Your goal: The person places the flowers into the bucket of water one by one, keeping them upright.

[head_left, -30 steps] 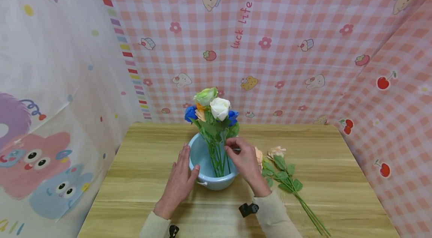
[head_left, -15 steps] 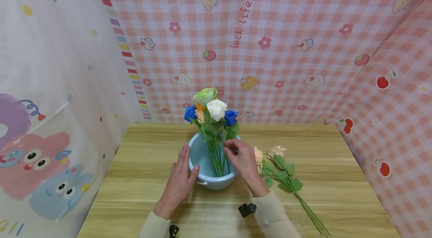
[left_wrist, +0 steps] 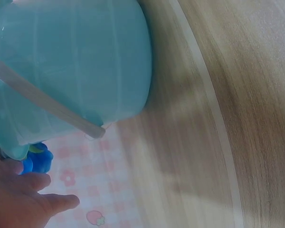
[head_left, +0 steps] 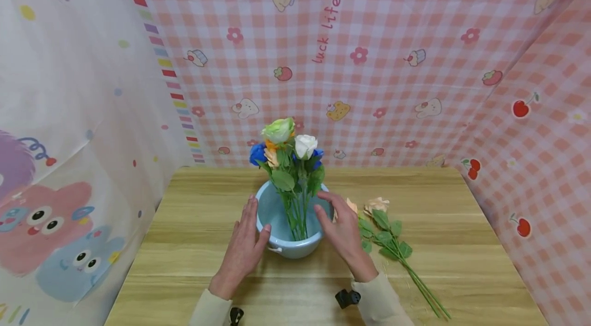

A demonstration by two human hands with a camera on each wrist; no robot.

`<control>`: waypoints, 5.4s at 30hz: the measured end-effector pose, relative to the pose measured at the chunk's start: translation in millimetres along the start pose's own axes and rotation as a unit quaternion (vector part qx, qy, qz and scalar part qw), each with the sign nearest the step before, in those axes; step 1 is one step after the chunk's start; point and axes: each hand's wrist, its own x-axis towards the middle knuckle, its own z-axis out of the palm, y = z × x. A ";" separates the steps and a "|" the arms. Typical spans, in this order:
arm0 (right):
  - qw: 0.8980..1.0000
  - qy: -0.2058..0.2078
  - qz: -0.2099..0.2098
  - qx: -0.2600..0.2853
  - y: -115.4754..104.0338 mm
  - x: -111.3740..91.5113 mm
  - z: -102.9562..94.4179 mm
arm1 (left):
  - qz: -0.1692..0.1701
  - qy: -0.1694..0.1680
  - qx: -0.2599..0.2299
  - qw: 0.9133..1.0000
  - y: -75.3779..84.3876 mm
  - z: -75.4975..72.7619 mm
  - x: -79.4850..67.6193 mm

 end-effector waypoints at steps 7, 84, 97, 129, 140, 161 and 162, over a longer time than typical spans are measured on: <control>0.998 -0.018 0.046 0.034 4.9 -17.9 -22.8 | -0.001 -0.001 0.000 1.000 -0.4 -1.3 -0.8; 0.914 -0.193 0.355 -0.025 139.8 -119.0 -177.9 | -0.008 -0.011 -0.002 1.000 0.2 -1.8 -1.2; 0.910 -0.200 0.359 -0.063 138.2 -113.0 -176.8 | -0.005 -0.012 -0.003 1.000 0.4 -1.7 -0.7; 0.920 -0.185 0.325 -0.113 129.3 -111.2 -177.7 | -0.004 -0.008 -0.004 1.000 1.3 -1.3 -0.7; 0.921 -0.163 0.341 -0.100 120.5 -106.2 -179.2 | -0.005 -0.009 -0.005 1.000 1.1 -1.4 -1.1; 0.955 -0.062 0.269 -0.109 104.2 -100.2 -177.2 | -0.002 -0.005 0.002 1.000 1.1 -1.4 -0.4; 0.955 -0.060 0.269 -0.106 103.2 -99.4 -177.3 | -0.003 -0.005 0.002 1.000 1.3 -1.5 -0.3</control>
